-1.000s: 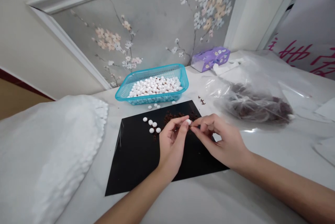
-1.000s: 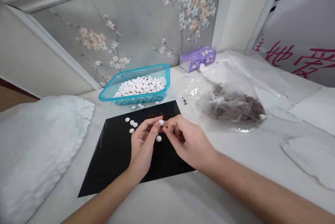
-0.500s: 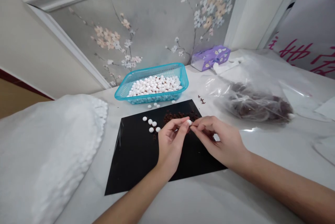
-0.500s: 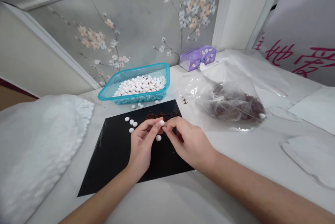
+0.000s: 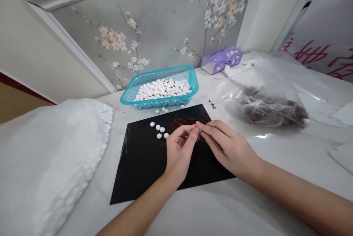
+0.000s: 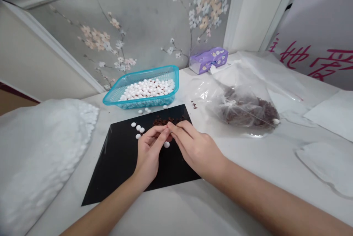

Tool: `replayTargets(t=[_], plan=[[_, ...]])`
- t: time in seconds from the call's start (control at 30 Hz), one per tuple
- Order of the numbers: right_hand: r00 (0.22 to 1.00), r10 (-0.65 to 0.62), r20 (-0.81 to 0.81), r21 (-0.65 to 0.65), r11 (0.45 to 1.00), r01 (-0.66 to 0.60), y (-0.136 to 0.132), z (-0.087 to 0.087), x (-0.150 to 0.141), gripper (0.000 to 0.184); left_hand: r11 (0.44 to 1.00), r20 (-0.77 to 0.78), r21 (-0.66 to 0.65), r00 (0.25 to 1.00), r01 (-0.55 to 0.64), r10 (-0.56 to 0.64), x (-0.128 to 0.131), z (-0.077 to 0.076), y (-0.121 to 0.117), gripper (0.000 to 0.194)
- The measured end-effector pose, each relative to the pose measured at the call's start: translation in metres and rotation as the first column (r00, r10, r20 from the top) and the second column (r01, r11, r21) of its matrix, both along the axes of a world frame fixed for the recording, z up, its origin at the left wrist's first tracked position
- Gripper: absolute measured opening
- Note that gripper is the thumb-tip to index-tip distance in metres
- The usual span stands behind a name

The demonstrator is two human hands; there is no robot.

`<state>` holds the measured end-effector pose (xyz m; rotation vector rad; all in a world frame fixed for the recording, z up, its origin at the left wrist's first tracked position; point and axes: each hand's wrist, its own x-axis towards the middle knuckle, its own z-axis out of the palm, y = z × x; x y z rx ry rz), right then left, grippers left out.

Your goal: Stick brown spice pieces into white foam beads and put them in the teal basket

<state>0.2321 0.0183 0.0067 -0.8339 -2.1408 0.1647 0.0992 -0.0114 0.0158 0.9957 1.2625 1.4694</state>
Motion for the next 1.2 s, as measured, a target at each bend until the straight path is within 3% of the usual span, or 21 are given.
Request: replayTargets(t=[0.17,0.43,0.9,1.0,1.07,1.13,1.2], plan=[[1.000,0.008,-0.004,0.066,0.998,-0.008,0.000,0.000,0.001,0.026,0.999,-0.010,-0.011,0.999,0.035,-0.035,-0.001,-0.001,0.000,0.012],[0.999,0.047,-0.016,-0.093,0.994,-0.048,0.005,-0.001,0.003,0.027,0.999,0.039,-0.038,0.999,0.030,-0.028,-0.003,-0.003,0.001,0.012],[1.000,0.004,0.008,-0.049,0.999,-0.004,0.003,0.001,0.002,0.020,0.999,0.072,0.011,0.996,0.045,-0.046,-0.002,-0.004,-0.001,0.014],[1.000,0.000,0.003,-0.061,0.998,0.000,0.003,0.002,0.003,0.019,0.999,0.009,0.020,0.999,0.045,-0.045,-0.003,-0.002,-0.001,0.014],[1.000,-0.020,0.022,-0.101,0.995,0.022,0.003,0.003,0.003,0.019,0.998,-0.163,0.054,0.987,0.026,-0.017,-0.010,0.003,0.004,0.014],[0.996,-0.056,0.072,-0.154,0.986,0.067,0.004,0.002,0.003,0.018,0.993,-0.474,0.113,0.880,0.012,0.043,-0.023,0.010,0.012,0.013],[0.986,-0.089,0.143,-0.200,0.973,0.117,0.006,-0.001,0.002,0.016,0.990,-0.799,0.142,0.592,0.016,0.105,-0.039,0.018,0.022,0.011]])
